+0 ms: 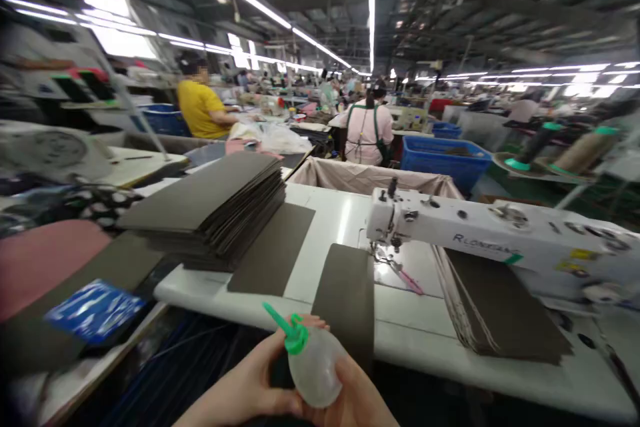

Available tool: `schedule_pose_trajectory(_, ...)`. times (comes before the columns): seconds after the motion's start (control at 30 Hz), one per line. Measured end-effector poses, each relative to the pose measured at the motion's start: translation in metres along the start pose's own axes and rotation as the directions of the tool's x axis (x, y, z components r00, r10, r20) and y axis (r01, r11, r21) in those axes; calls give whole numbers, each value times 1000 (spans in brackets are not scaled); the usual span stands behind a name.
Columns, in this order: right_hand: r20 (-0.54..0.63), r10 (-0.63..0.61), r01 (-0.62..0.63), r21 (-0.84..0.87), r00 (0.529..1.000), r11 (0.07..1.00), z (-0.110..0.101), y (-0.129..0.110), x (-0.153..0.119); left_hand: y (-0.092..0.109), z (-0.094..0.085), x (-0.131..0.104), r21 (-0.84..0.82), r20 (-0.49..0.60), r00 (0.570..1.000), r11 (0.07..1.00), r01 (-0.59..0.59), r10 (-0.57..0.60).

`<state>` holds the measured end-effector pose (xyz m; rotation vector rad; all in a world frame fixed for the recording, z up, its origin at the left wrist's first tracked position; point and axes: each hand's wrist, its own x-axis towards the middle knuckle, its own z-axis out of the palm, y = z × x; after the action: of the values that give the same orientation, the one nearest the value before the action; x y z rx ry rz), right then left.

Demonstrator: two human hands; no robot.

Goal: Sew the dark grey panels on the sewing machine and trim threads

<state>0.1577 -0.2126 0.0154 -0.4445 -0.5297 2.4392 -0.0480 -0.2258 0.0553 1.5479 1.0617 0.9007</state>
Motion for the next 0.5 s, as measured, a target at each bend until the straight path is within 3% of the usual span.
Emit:
schedule_pose_trajectory(0.2,18,189,-189,-41,982,981,19,20,16,-5,-8,-37,-117,-141,990,993,-15,-1)
schedule_pose_trajectory(0.37,-42,260,-264,-152,965,953,24,27,35,-29,-12,-72,-386,-245,969,921,-55,-45)
schedule_pose_trajectory(0.43,-117,225,-247,-238,967,939,19,17,31,-40,-29,-93,-406,-367,926,911,-76,-86)
schedule_pose_trajectory(0.47,-155,181,-222,-312,971,924,14,8,25,-45,-43,-105,-373,-469,876,924,-81,-113)
schedule_pose_trajectory(0.5,-190,105,-176,-410,976,895,8,-3,17,-48,-61,-117,-313,-593,795,946,-85,-125)
